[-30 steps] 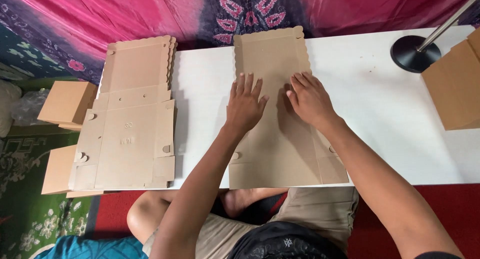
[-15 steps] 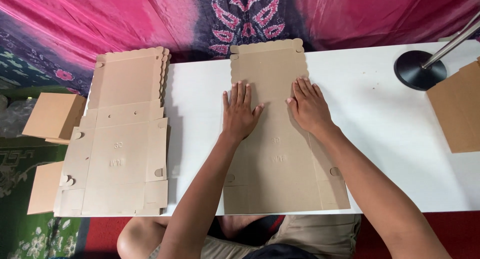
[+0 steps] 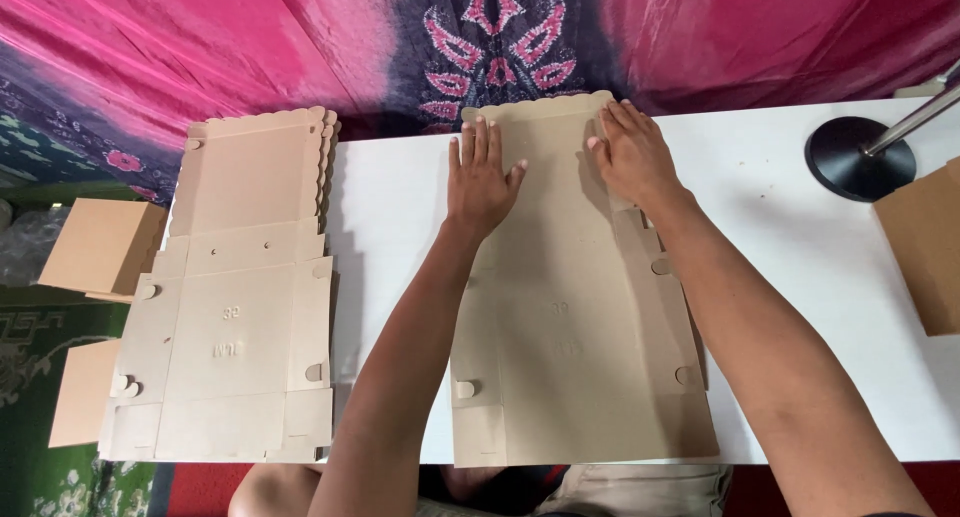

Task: Folding flat cardboard sheets into boxes and stacking them on a table

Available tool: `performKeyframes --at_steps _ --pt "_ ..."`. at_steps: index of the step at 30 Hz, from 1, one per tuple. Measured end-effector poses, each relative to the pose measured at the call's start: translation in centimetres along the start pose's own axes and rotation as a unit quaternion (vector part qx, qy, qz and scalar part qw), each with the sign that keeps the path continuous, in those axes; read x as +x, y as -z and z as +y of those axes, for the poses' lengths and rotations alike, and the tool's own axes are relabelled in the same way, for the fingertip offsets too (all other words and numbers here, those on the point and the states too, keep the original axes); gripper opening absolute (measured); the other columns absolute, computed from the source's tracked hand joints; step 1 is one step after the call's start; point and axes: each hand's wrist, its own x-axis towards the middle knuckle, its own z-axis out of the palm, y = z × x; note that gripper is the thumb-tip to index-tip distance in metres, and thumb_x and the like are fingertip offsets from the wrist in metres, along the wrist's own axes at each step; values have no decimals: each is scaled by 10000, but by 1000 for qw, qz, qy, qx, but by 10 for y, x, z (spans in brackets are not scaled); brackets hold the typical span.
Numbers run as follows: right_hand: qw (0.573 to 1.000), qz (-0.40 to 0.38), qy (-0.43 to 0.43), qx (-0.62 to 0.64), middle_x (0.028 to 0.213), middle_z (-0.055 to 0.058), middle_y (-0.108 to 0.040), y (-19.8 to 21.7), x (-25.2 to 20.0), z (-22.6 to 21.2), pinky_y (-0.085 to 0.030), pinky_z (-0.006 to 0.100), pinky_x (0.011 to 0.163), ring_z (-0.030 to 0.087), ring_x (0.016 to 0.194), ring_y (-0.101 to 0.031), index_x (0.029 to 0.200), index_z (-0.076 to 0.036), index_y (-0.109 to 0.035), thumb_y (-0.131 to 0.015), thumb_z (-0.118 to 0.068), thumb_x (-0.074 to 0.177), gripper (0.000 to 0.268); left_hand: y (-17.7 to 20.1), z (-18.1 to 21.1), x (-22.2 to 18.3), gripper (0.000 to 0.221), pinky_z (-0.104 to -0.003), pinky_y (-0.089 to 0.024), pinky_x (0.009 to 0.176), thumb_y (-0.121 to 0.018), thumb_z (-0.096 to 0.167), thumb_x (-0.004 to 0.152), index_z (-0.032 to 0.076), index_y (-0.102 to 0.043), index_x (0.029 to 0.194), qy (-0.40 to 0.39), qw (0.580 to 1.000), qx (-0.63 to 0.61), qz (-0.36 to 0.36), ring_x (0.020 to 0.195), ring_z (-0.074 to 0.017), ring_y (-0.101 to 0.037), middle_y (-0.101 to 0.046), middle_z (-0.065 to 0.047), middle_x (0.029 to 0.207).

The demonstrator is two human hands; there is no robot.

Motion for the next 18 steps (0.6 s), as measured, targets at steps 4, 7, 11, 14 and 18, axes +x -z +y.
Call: performKeyframes --at_steps 4,7,11,14,18 --pt "999 -28 -2 -44 1533 239 -523 -18 -8 0 -316 511 1183 377 1456 -439 1461 46 -571 -404 -353 1098 565 -14 -3 3 739 -496 -69 1291 -255 556 1057 67 -280 1609 9 999 -12 -42 1581 -312 -155 -218 -165 1691" --pt "999 -35 -21 -27 1555 233 -497 -10 -17 -10 -287 503 1196 369 1473 -413 1478 45 -552 -363 -354 1107 576 -6 -1 -5 752 -494 -61 1288 -263 556 1055 50 -278 1611 5 998 -22 -52 1583 -317 -147 -216 -173 1691" --pt "998 -48 -31 -32 1522 212 -534 1 -31 -19 -303 505 1183 364 1449 -439 1454 23 -577 -404 -373 1080 572 1 -3 -15 763 -478 -111 1279 -325 573 1029 67 -303 1600 -2 997 -17 -73 1568 -312 -202 -250 -160 1674" --pt "998 -39 -38 -31 1428 168 -602 3 -30 -14 -370 495 1131 333 1379 -507 1422 -21 -614 -477 -385 1039 545 -5 -10 -10 792 -488 -198 1250 -418 631 973 79 -417 1540 -23 998 -1 -54 1512 -300 -317 -377 -133 1586" --pt "998 37 -9 -46 1401 203 -604 12 -12 -27 -380 503 1109 360 1370 -501 1401 22 -624 -546 -369 1028 547 16 4 -6 760 -519 -70 1269 -435 558 990 54 -413 1559 -24 1000 11 -5 1558 -341 -201 -310 -172 1650"
